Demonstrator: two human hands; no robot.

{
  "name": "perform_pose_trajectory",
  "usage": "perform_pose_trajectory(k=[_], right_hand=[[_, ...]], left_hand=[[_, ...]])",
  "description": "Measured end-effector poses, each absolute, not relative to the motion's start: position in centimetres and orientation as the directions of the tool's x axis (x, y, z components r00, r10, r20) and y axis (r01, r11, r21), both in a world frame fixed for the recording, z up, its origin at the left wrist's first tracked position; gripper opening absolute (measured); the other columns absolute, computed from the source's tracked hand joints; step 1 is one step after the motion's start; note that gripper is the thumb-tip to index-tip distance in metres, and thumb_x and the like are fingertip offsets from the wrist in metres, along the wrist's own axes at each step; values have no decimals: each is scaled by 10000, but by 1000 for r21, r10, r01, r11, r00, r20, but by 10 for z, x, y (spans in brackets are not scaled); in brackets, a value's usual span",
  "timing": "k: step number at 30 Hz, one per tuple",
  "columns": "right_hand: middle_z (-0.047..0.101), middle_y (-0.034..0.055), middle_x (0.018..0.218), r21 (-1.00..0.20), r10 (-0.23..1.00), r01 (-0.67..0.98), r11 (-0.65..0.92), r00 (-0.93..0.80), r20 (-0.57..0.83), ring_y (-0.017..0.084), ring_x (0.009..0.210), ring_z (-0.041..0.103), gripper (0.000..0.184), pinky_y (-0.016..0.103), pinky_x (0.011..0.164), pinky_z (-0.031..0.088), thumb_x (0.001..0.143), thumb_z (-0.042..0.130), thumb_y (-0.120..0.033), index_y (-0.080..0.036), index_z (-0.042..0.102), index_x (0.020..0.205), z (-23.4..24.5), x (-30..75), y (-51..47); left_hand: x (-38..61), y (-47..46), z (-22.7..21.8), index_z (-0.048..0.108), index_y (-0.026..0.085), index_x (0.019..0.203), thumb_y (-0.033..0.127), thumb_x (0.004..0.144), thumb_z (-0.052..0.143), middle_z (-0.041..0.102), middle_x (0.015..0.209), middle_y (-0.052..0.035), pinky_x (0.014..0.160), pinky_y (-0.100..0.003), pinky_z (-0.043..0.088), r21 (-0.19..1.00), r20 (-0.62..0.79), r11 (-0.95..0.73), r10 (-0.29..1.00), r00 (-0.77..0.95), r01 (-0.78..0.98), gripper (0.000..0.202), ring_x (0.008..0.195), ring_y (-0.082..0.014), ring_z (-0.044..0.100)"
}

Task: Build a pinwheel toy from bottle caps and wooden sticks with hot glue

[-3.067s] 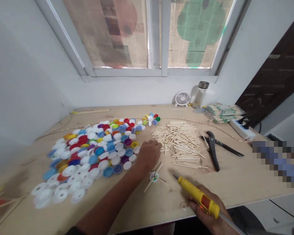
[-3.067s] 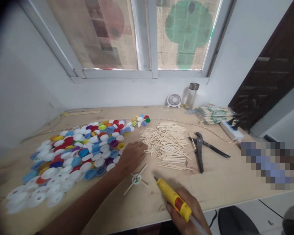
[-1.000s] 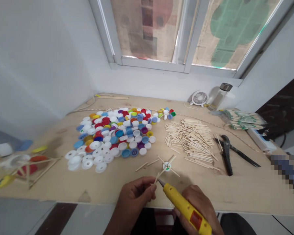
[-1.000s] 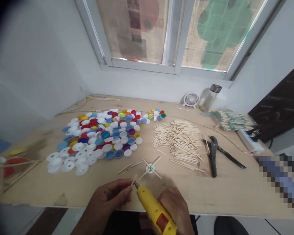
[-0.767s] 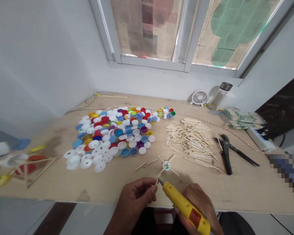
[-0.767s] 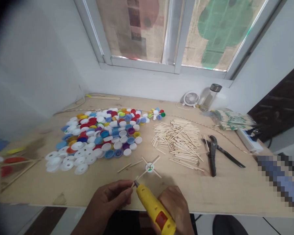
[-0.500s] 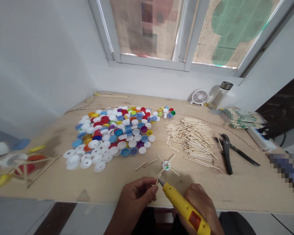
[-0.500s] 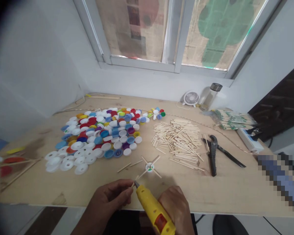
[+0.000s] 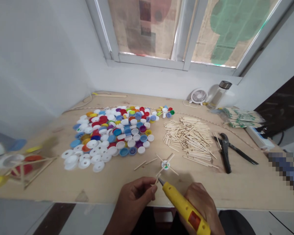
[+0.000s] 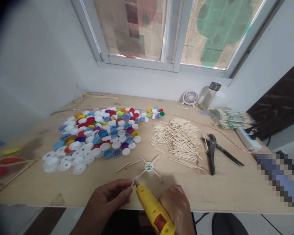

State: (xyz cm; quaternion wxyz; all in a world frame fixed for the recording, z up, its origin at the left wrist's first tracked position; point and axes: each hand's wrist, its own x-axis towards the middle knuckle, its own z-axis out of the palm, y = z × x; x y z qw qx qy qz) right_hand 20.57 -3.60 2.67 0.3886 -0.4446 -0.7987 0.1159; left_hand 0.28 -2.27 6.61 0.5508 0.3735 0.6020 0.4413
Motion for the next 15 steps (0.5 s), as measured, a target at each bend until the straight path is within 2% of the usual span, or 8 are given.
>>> perform_pose_trajectory(k=[6, 10, 15], right_hand=[[388, -51, 570, -542, 818, 636, 550, -278, 504, 107, 515, 401, 355, 271, 562, 286, 929, 437, -402, -210, 352, 642, 29, 206, -38], [398, -55, 555, -514, 801, 635, 576, -315, 509, 103, 509, 413, 338, 267, 581, 321, 951, 424, -327, -208, 361, 641, 27, 208, -37], [463, -31, 570, -520, 811, 635, 571, -339, 477, 116, 512, 446, 340, 261, 536, 334, 941, 415, -394, -211, 419, 654, 35, 214, -37]], left_hand=[[5, -25, 66, 754, 197, 746, 322, 634, 716, 606, 530, 27, 533, -217, 437, 945, -327, 326, 934, -143, -33, 172, 536, -124, 525], [5, -25, 69, 756, 197, 757, 325, 644, 706, 603, 528, 30, 532, -214, 427, 945, -328, 326, 934, -141, -35, 178, 535, -121, 522], [4, -24, 69, 751, 197, 728, 338, 641, 698, 592, 507, 32, 526, -223, 441, 944, -328, 330, 934, -139, -12, 174, 511, -124, 521]])
